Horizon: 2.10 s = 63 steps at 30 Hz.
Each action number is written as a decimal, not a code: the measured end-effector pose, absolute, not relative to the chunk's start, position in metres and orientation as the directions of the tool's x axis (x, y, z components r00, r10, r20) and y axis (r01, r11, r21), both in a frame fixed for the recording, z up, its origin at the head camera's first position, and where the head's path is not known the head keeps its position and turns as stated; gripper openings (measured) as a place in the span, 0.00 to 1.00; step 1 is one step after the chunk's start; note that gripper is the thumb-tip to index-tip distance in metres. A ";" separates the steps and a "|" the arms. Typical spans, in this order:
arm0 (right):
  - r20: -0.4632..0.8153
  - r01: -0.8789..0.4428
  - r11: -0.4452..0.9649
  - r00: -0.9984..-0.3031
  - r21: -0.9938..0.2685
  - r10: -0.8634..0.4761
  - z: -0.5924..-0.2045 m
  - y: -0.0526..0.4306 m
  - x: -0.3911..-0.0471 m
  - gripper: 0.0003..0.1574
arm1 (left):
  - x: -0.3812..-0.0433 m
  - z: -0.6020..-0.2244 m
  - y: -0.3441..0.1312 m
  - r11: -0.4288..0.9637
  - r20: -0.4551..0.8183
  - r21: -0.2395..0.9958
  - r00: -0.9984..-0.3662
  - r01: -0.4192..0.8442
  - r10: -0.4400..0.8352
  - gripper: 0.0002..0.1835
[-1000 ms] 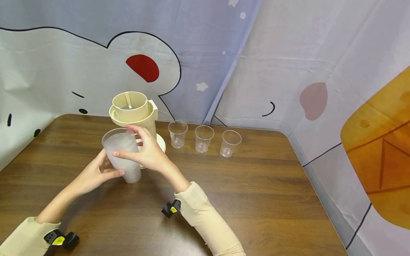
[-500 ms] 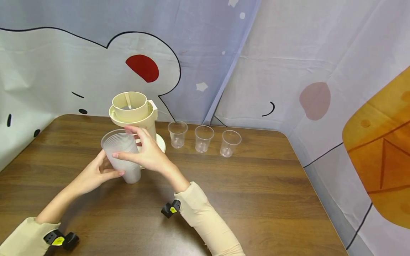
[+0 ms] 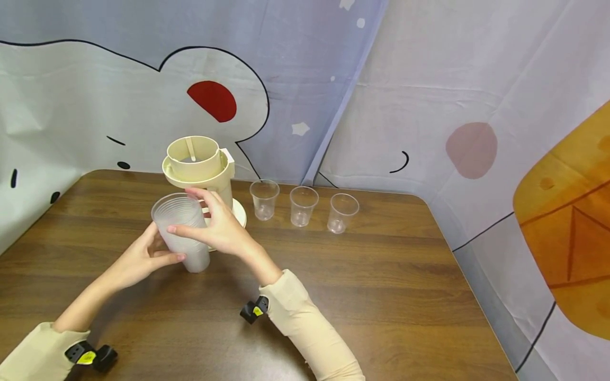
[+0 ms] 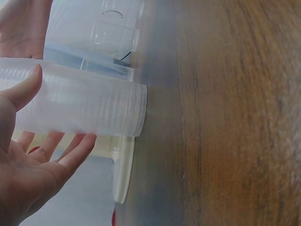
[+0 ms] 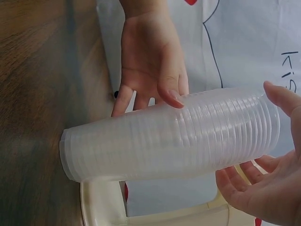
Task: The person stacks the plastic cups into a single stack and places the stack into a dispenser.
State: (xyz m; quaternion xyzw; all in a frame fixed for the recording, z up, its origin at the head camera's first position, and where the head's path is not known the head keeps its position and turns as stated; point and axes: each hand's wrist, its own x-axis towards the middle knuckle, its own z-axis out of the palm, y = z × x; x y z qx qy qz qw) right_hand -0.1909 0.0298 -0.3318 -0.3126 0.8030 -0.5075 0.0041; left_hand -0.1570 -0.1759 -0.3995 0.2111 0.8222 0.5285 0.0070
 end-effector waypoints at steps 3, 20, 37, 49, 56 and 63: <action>0.310 -0.496 0.289 -0.806 -0.819 -0.505 -0.333 0.030 -0.191 0.43 | -0.157 -0.399 -0.176 0.356 0.218 0.869 -0.911 0.345 0.351 0.41; 0.278 -0.467 0.301 -0.819 -0.831 -0.502 -0.333 0.029 -0.192 0.43 | -0.158 -0.399 -0.176 0.363 0.198 0.873 -0.917 0.325 0.345 0.42; 0.278 -0.452 0.261 -0.817 -0.853 -0.506 -0.331 0.036 -0.191 0.47 | -0.158 -0.400 -0.176 0.364 0.192 0.875 -0.920 0.319 0.343 0.42; 0.363 -0.490 0.187 -0.807 -0.851 -0.465 -0.332 0.050 -0.193 0.46 | -0.159 -0.400 -0.175 0.365 0.192 0.875 -0.919 0.319 0.345 0.42; 0.384 -0.499 0.195 -0.817 -0.844 -0.430 -0.330 0.060 -0.193 0.44 | -0.158 -0.399 -0.175 0.375 0.188 0.871 -0.921 0.316 0.341 0.42; 0.403 -0.499 0.185 -0.828 -0.846 -0.390 -0.330 0.074 -0.194 0.40 | -0.157 -0.400 -0.175 0.377 0.196 0.867 -0.920 0.325 0.340 0.41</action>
